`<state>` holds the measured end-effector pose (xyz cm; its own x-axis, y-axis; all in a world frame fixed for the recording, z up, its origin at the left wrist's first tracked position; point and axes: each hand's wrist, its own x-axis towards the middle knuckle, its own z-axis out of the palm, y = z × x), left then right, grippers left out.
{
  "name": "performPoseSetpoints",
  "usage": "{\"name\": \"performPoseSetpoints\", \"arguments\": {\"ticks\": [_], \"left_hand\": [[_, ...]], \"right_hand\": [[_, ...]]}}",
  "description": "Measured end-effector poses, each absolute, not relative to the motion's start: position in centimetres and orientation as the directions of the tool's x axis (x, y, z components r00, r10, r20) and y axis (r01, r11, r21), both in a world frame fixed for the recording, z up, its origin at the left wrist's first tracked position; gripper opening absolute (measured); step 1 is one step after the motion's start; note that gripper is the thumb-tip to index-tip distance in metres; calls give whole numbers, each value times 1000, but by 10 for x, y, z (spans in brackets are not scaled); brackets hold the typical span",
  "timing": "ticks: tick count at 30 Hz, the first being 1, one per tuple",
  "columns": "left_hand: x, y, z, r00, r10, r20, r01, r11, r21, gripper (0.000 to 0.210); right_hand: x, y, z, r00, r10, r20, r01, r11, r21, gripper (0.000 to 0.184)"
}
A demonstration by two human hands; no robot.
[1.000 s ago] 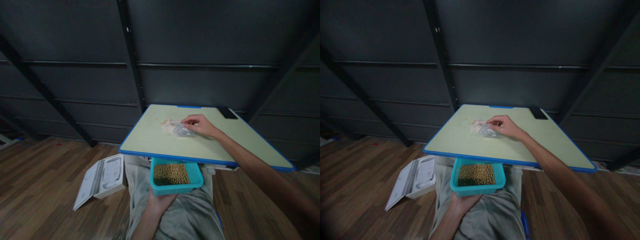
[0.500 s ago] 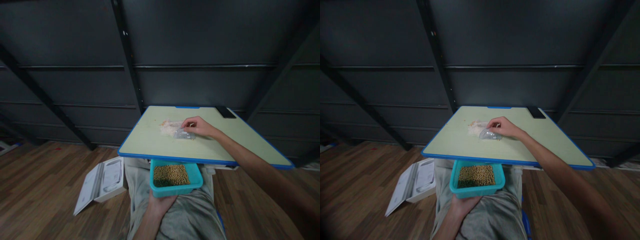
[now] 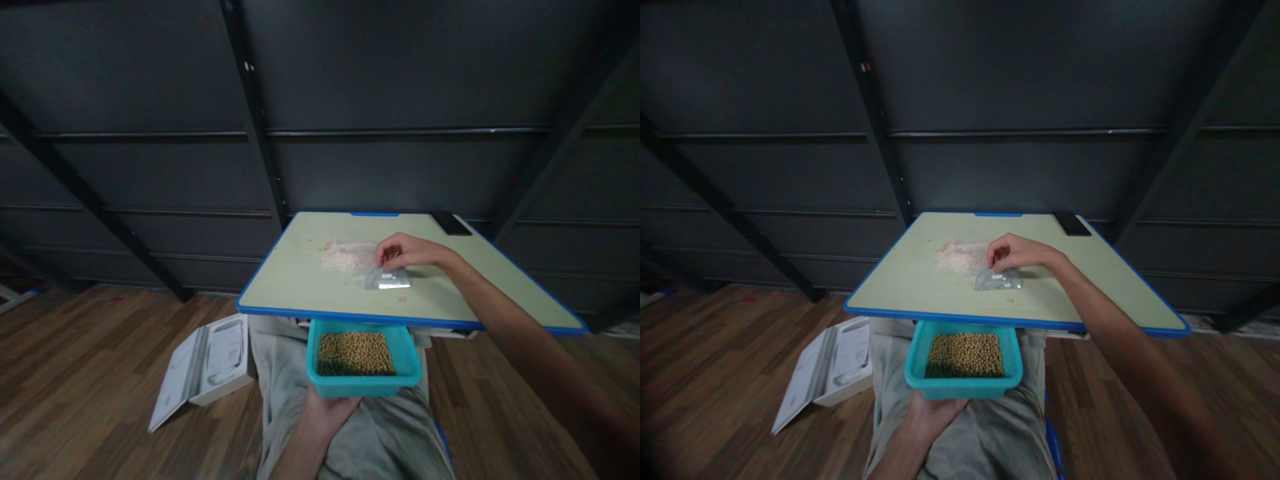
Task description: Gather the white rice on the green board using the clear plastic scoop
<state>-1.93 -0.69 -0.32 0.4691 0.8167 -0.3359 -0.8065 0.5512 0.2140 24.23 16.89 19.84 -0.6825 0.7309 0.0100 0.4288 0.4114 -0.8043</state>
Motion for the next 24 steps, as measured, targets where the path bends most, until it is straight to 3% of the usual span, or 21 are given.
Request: {"name": "performPoseSetpoints", "arguments": {"ticks": [6,9,15,24], "left_hand": [[-13,-11,-3,516,798,-311,-773,590,232,32],[-12,-12,3,520,795,-313,-765,597,243,36],[-8,-12,16,562,787,-256,-754,614,232,40],[-9,-11,4,565,787,-248,-753,615,235,45]], "right_hand": [[251,162,203,-662,662,-352,563,129,-816,29],[247,156,203,-658,597,-460,599,44,-800,37],[236,148,206,-708,522,-475,563,11,-827,42],[235,151,205,-741,581,-336,459,73,-885,37]]}}
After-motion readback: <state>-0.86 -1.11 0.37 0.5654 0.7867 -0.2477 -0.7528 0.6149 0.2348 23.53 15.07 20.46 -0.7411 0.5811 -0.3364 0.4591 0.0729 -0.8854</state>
